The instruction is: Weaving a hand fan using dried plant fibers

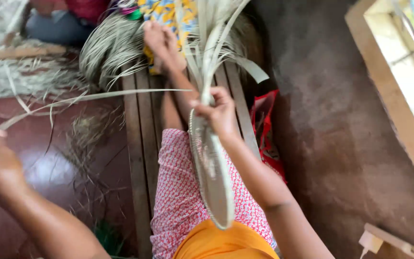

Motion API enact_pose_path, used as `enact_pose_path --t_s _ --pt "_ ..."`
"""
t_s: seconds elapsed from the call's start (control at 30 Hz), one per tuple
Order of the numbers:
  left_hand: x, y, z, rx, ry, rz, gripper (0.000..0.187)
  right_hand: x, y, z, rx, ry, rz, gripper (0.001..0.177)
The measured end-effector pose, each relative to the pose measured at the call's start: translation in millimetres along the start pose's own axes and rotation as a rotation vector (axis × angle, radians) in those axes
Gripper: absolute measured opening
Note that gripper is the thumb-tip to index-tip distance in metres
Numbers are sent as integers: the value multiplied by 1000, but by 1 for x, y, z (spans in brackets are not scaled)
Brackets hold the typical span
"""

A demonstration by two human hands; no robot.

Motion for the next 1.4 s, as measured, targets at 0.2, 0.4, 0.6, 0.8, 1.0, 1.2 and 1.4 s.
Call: enact_pose_path --t_s 0.2,0.4,0.6,0.8,1.0,1.2,1.4 --pt "-164 46 -7 139 107 476 25 -42 37 12 -27 -130 36 37" --pt "-250 82 -14 615 237 877 34 -47 64 32 158 -68 -258 41" --pt "-252 100 -16 728 307 928 22 -47 75 40 128 2 -144 37" --pt "-244 114 -15 838 223 916 25 -60 83 41 149 63 -288 39" --pt "-247 120 -13 977 87 1007 29 -70 85 39 162 93 -337 39" --pt "-243 120 -10 958 36 935 26 -77 90 42 166 142 -333 41" --pt "-237 119 -6 933 -80 913 17 -81 91 42 162 155 -241 44"
Point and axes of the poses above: each hand's wrist, its own z-axis away from the middle knuckle, its own y-axis out of the palm, x = y × z, the point moved 2 cm from there along -z, towards the middle knuckle, and after that the axes turned 1 degree about -x, right-handed, at the moved point
